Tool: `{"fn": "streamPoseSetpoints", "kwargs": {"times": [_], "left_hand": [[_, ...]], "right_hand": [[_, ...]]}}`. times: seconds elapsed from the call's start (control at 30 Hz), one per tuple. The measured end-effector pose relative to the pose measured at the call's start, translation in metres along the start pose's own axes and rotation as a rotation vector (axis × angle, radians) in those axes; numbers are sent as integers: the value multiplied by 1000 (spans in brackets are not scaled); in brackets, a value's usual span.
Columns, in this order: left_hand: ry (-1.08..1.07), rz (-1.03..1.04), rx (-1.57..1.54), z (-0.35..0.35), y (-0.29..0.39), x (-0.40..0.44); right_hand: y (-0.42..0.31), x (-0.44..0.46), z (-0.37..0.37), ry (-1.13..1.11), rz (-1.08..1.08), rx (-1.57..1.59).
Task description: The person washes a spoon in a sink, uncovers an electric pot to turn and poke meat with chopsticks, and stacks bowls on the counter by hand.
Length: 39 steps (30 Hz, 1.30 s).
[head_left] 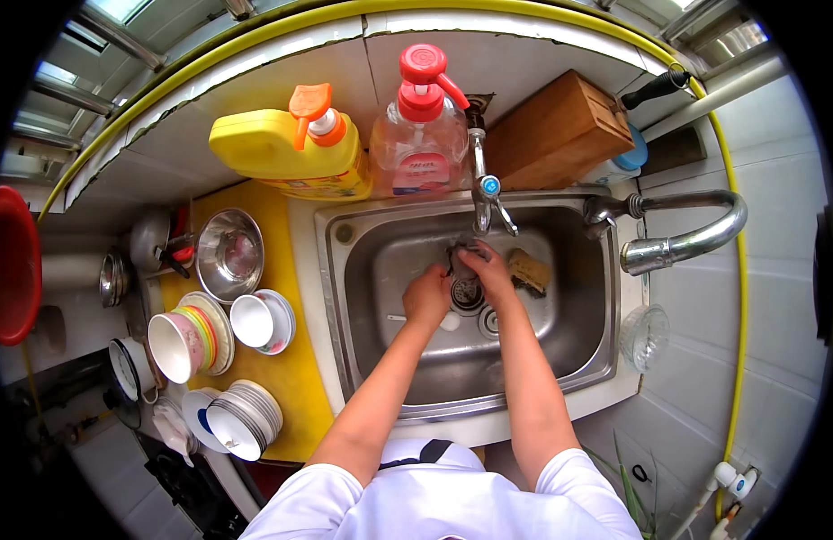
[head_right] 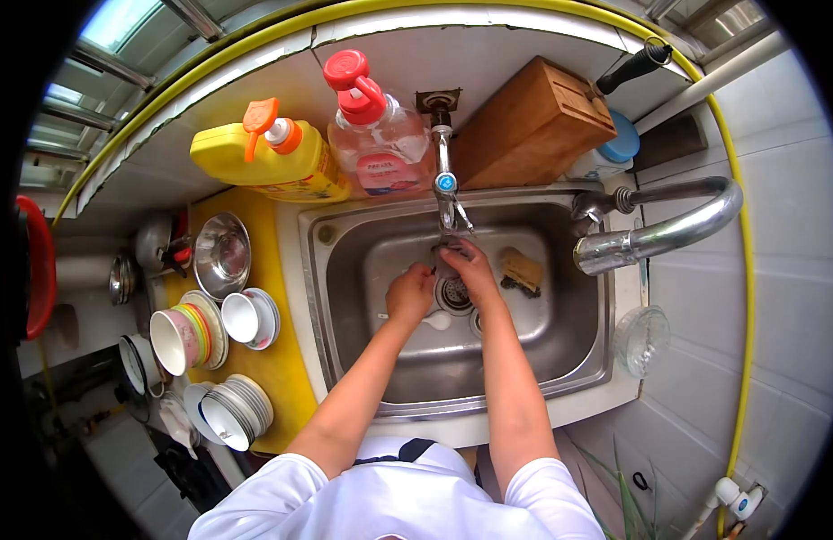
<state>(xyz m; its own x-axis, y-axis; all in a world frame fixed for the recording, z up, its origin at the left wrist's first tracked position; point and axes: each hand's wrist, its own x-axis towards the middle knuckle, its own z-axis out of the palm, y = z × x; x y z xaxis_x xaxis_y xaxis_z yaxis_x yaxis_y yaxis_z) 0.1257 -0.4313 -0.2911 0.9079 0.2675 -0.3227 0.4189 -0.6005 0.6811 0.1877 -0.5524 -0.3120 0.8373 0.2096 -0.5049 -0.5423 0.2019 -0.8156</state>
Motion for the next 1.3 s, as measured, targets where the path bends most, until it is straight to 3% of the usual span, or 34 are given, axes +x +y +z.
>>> {"fn": "streamPoseSetpoints", "kwargs": {"times": [0.13, 0.23, 0.3, 0.43, 0.5, 0.63, 0.67, 0.73, 0.8, 0.87, 0.93, 0.97, 1.03, 1.07, 1.13, 1.27, 1.3], "left_hand": [[34, 115, 113, 1, 3, -3], [76, 220, 92, 0, 2, -4], [81, 247, 93, -2, 3, -8], [114, 367, 32, -2, -1, -14], [118, 377, 39, -2, -2, -16], [170, 397, 44, -4, -2, -13], [171, 398, 44, -3, -1, -13], [159, 235, 77, -2, 4, -11], [190, 213, 55, 3, 2, -4], [226, 191, 36, 16, -10, 5], [39, 35, -480, 31, -26, 13], [38, 37, -482, 33, -29, 19], [-264, -547, -1151, 26, -22, 39], [-262, -551, -1158, 25, -16, 47], [-294, -782, -1438, 28, -2, 62], [-414, -703, -1510, 48, 10, 81], [-417, -704, -1507, 56, 5, 86]], "right_hand": [[17, 4, 14, -7, -2, -66], [14, 10, 20, 181, -101, -71], [-1, 14, 19, 221, 104, -20], [7, 36, 8, 181, 128, -133], [-6, 35, 7, 133, 383, 32], [-16, 22, 16, 79, 395, -45], [-2, 22, 15, 98, 267, 41], [17, 14, 26, 116, 139, 128], [32, 3, 40, 222, -305, 26], [34, 0, 29, 207, -303, -110], [30, -4, 10, 165, -203, -324], [25, -6, -3, 167, -205, -326], [11, -13, -28, 262, -236, -694], [7, -21, -38, 258, -234, -701], [-5, -35, -48, 419, -604, -1540], [-17, -23, -33, 460, -802, -1281], [-17, -18, -26, 349, -449, -1045]]}}
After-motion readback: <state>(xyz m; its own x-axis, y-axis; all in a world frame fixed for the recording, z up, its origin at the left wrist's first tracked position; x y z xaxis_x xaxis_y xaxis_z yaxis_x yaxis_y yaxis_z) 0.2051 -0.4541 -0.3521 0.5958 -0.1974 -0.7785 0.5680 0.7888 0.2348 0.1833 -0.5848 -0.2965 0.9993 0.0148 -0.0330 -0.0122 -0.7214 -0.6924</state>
